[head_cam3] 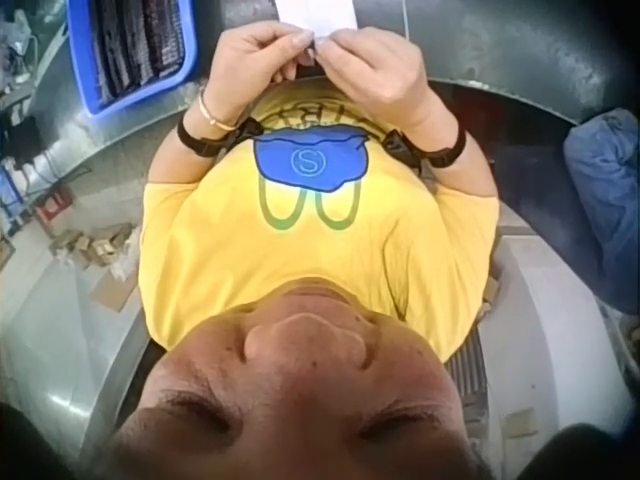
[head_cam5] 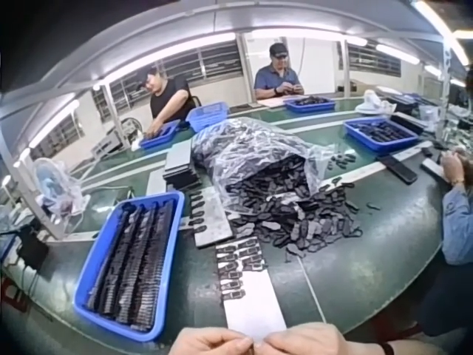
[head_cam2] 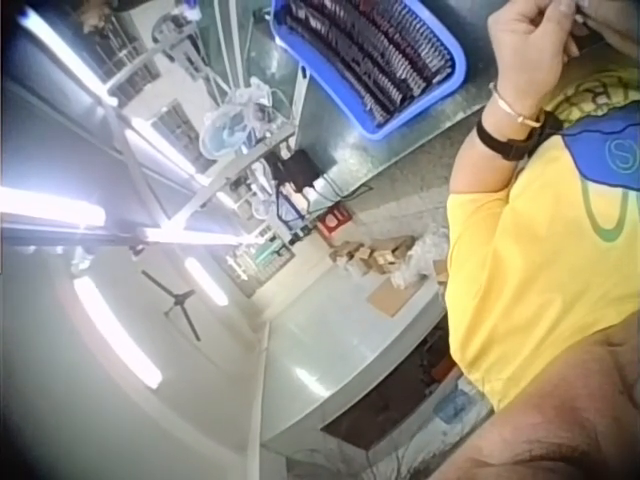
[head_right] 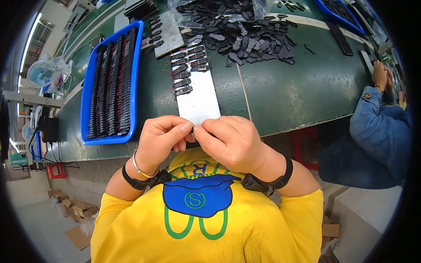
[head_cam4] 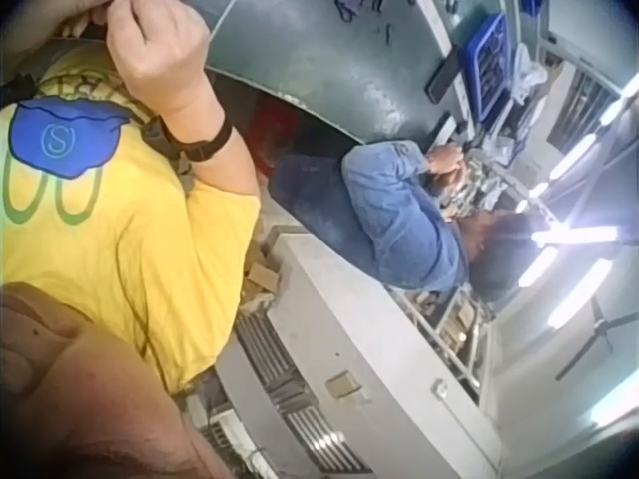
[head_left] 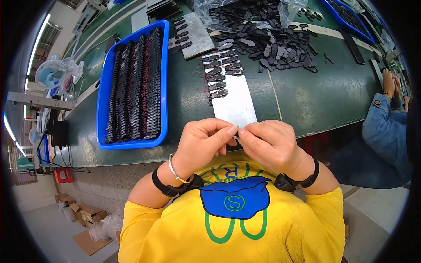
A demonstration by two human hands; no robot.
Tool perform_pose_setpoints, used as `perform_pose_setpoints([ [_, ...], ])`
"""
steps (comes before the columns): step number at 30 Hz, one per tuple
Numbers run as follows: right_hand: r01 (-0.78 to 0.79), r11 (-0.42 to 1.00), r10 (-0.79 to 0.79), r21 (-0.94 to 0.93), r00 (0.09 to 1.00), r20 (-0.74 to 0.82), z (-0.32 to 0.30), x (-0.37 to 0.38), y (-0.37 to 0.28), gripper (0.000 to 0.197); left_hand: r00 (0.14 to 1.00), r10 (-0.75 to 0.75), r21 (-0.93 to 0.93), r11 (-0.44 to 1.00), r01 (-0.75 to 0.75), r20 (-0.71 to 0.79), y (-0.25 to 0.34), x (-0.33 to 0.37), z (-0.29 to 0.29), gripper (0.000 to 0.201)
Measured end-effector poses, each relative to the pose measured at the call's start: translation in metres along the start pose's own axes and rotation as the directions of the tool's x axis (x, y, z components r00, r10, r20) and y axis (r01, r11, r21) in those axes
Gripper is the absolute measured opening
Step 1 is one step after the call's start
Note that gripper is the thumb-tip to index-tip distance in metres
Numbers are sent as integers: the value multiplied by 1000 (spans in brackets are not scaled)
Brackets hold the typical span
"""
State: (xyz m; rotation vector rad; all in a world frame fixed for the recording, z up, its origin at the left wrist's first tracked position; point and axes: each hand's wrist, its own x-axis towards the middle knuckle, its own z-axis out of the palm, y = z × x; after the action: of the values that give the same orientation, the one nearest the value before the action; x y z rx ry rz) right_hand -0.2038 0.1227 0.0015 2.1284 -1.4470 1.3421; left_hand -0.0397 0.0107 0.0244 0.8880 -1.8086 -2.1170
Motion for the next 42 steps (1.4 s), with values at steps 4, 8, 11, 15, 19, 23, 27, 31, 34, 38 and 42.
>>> perform_pose_setpoints([
  [4, -47, 999, 46, -19, 999, -16, -1, 2, -4, 23, 998, 52, 13, 999, -51, -46, 0, -5, 2, 15],
  [8, -98, 995, 99, 16, 994, -47, 1, 1, -5, 25, 997, 56, 20, 998, -55, -57, 0, -6, 1, 15],
  [11, -190, 980, 195, 64, 977, -83, 3, 0, -6, 28, 998, 46, 34, 998, -44, -48, 1, -6, 0, 15],
  [15, -190, 980, 193, 59, 980, -47, 2, -1, -6, 28, 996, 60, 46, 997, -57, -70, 0, -7, 2, 14],
  [19, -144, 989, 145, 41, 989, -13, 0, 0, -2, 29, 973, 212, 205, 960, -190, -88, -3, -6, 4, 14],
  [23, -104, 994, 104, 45, 995, -4, 0, -1, -1, 27, 981, 171, 171, 973, -153, -97, -2, -6, 3, 14],
  [27, -46, 999, 47, 22, 999, -8, -2, -2, 2, 25, 1000, 8, 8, 1000, -8, -24, 4, -1, -5, 15],
  [31, -47, 999, 46, 21, 999, 28, -1, -3, 1, 23, 995, -90, -112, 989, 95, 51, 5, 3, -11, 14],
  [34, -67, 997, 64, 42, 997, 49, 1, -2, 2, 23, 988, -131, -166, 976, 142, 76, 5, 5, -14, 12],
  [38, -150, 978, 139, 147, 987, 84, -11, 14, 11, 24, 986, -139, -198, 968, 155, 94, 2, 6, -23, 15],
  [42, -426, 904, 415, 38, 895, 165, -39, 31, 51, 26, 996, -64, -220, 972, 78, 70, -1, 3, -33, 14],
])
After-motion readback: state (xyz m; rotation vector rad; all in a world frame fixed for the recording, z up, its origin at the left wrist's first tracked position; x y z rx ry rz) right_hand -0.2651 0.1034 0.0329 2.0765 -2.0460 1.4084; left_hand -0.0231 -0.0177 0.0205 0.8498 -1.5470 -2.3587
